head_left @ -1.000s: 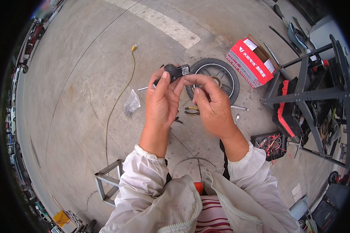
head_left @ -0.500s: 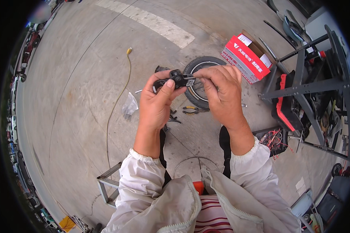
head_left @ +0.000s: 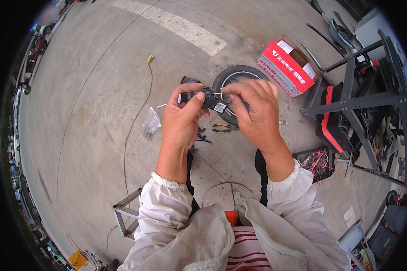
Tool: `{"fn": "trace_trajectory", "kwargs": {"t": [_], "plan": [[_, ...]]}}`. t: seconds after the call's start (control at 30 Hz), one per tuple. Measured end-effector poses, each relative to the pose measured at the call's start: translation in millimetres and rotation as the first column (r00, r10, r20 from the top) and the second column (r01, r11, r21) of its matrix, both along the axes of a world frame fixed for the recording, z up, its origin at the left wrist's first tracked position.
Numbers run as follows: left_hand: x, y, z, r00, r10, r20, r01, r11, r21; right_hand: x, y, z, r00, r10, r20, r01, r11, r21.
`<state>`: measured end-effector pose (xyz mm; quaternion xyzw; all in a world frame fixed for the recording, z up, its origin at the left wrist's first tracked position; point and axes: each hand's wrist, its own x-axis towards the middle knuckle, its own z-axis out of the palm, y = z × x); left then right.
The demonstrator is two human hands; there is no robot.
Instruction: The person uses a pink screwdriver and pliers to disassemble and reassemble a small black electrical component. They remove screws, separate the housing, and manipulate internal wires before reassembling the unit.
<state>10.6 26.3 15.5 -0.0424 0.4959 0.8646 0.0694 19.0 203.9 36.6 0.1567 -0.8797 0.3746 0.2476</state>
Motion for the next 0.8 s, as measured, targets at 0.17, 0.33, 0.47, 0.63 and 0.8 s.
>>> {"fn": "trace_trajectory", "kwargs": {"t": [0.17, 0.33, 0.47, 0.63, 0.8], "plan": [[0.4, 0.6, 1.8, 1.0, 0.031, 0.004, -0.03, 0.995, -0.091, 1.5, -1.9, -0.1, 1.0, -0.014, -0.01, 0.014, 0.999, 0.033], [0.3, -1.5, 2.1, 1.0, 0.012, -0.016, -0.015, 0.987, -0.161, 1.5, -0.9, 0.0, 1.0, 0.001, -0.022, 0.0, 0.999, 0.046], [0.4, -3.1, 3.1, 1.0, -0.014, -0.027, 0.009, 0.984, -0.175, -0.4, 2.1, -0.4, 0.996, 0.048, 0.081, -0.046, 0.998, -0.032], [2.3, -4.8, 4.4, 0.999, -0.031, -0.033, 0.024, 0.982, -0.185, -0.8, 3.2, -3.4, 0.972, 0.099, 0.211, -0.075, 0.99, -0.119], [3.6, -0.7, 6.1, 0.999, -0.039, -0.032, 0.028, 0.95, -0.31, -0.5, -0.3, -6.5, 0.92, 0.181, 0.349, -0.079, 0.955, -0.286]]}}
